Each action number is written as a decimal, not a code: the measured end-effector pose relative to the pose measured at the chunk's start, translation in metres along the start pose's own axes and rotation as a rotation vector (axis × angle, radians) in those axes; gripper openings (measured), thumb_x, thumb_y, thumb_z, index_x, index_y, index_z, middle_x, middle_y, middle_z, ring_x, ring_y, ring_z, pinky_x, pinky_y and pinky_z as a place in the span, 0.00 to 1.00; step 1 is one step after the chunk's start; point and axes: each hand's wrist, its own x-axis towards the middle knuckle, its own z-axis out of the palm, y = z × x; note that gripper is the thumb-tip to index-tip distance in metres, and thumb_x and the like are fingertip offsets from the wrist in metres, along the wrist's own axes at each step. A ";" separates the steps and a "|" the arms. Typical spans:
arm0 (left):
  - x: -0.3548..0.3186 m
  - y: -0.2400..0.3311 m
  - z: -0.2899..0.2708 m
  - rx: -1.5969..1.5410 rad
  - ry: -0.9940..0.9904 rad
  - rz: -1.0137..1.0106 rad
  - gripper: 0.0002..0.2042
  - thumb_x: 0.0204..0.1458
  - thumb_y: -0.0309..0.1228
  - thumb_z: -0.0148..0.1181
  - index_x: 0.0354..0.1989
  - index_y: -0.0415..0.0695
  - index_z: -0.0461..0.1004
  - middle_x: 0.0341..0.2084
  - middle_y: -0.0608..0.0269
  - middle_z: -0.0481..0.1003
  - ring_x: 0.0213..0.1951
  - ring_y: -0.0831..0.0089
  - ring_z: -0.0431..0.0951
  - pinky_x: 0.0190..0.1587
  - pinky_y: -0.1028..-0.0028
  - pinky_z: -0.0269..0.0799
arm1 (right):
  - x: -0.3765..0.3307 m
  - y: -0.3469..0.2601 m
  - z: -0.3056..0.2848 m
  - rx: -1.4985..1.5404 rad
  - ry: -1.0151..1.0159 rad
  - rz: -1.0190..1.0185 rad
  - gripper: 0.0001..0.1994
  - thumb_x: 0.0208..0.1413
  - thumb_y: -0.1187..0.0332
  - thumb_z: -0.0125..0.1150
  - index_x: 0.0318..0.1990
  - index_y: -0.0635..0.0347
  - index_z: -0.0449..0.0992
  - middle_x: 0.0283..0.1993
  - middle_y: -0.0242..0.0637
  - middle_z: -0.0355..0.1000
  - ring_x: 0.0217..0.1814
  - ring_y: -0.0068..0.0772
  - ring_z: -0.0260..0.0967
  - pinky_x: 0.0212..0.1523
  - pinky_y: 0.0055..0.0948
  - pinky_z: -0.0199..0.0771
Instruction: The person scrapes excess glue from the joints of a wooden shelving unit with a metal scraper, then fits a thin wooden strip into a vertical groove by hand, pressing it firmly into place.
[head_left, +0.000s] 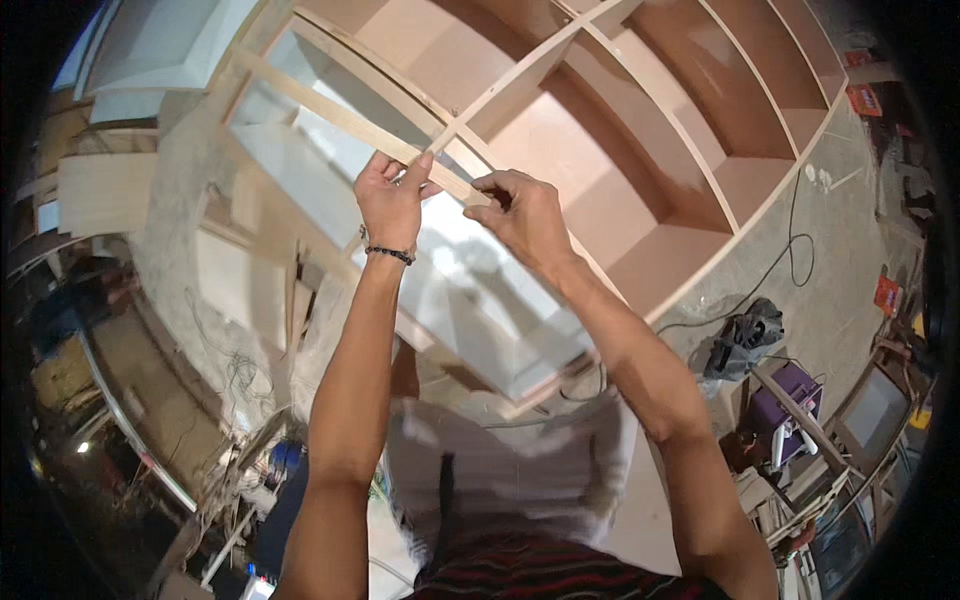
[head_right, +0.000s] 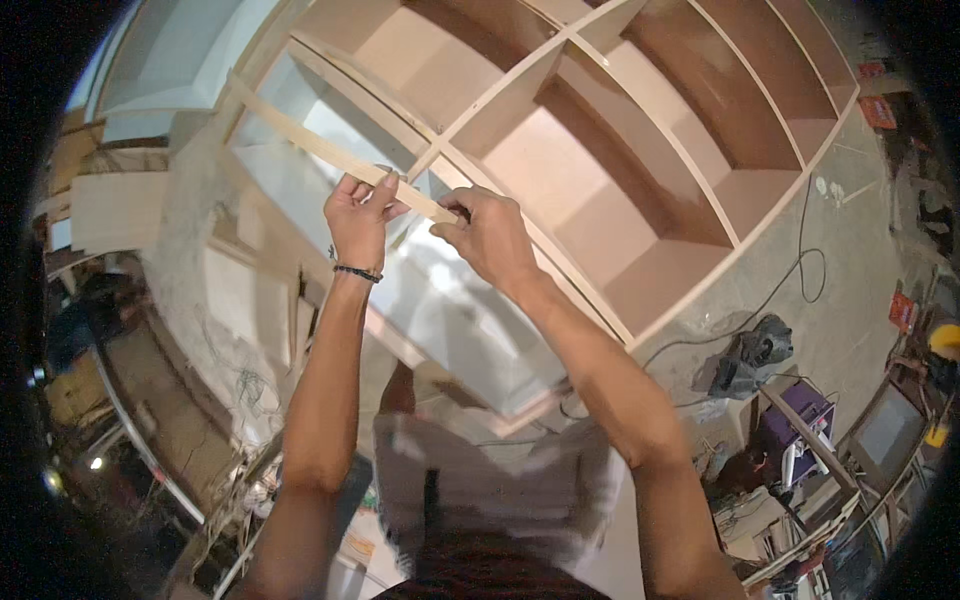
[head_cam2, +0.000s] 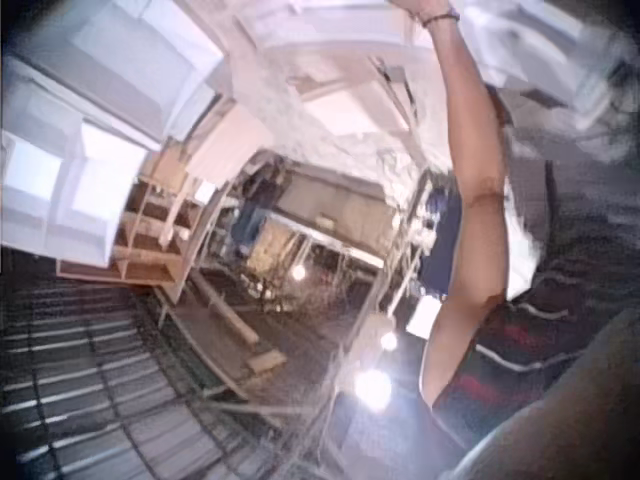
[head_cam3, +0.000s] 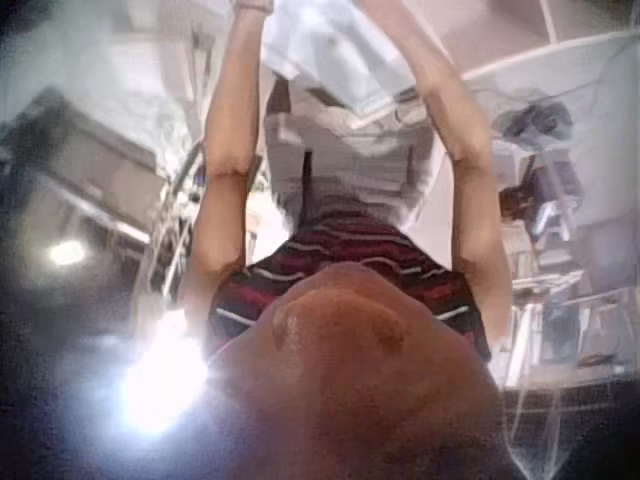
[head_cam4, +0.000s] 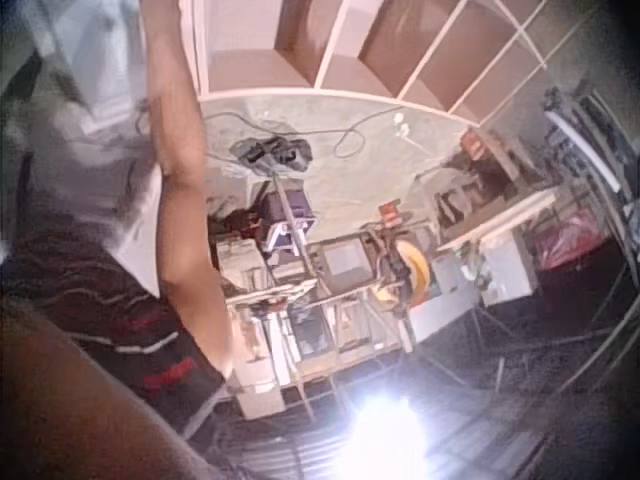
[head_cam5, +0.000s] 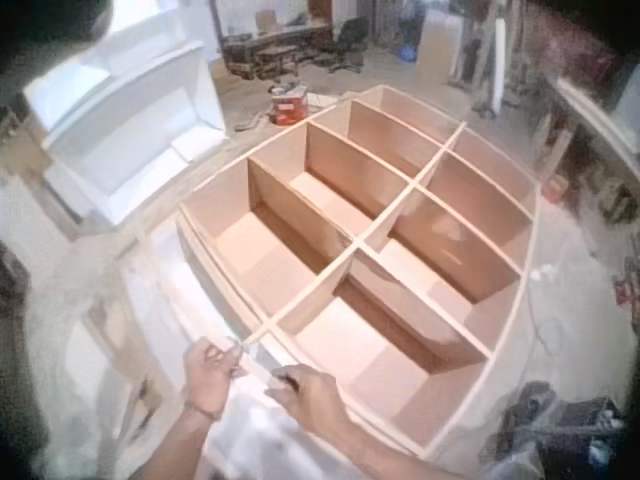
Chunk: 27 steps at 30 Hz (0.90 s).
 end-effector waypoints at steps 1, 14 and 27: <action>0.039 -0.014 -0.008 0.107 -0.031 0.102 0.09 0.59 0.23 0.66 0.46 0.36 0.76 0.36 0.62 0.80 0.33 0.77 0.79 0.36 0.75 0.84 | 0.028 0.015 0.022 -0.036 0.120 -0.059 0.14 0.50 0.71 0.74 0.43 0.68 0.83 0.37 0.51 0.80 0.36 0.47 0.78 0.41 0.38 0.78; 0.251 -0.099 -0.022 0.115 -0.212 0.316 0.26 0.51 0.19 0.71 0.58 0.31 0.69 0.40 0.56 0.80 0.35 0.73 0.80 0.39 0.75 0.80 | 0.175 0.141 0.126 -0.316 0.525 -0.059 0.12 0.50 0.64 0.72 0.42 0.57 0.86 0.38 0.42 0.78 0.42 0.45 0.77 0.43 0.41 0.78; 0.255 -0.118 -0.010 0.930 -0.112 0.944 0.35 0.43 0.21 0.66 0.67 0.46 0.68 0.65 0.47 0.64 0.59 0.45 0.71 0.75 0.47 0.45 | 0.189 0.154 0.120 -0.439 0.485 -0.069 0.12 0.47 0.67 0.72 0.40 0.56 0.87 0.35 0.37 0.77 0.43 0.42 0.75 0.43 0.40 0.80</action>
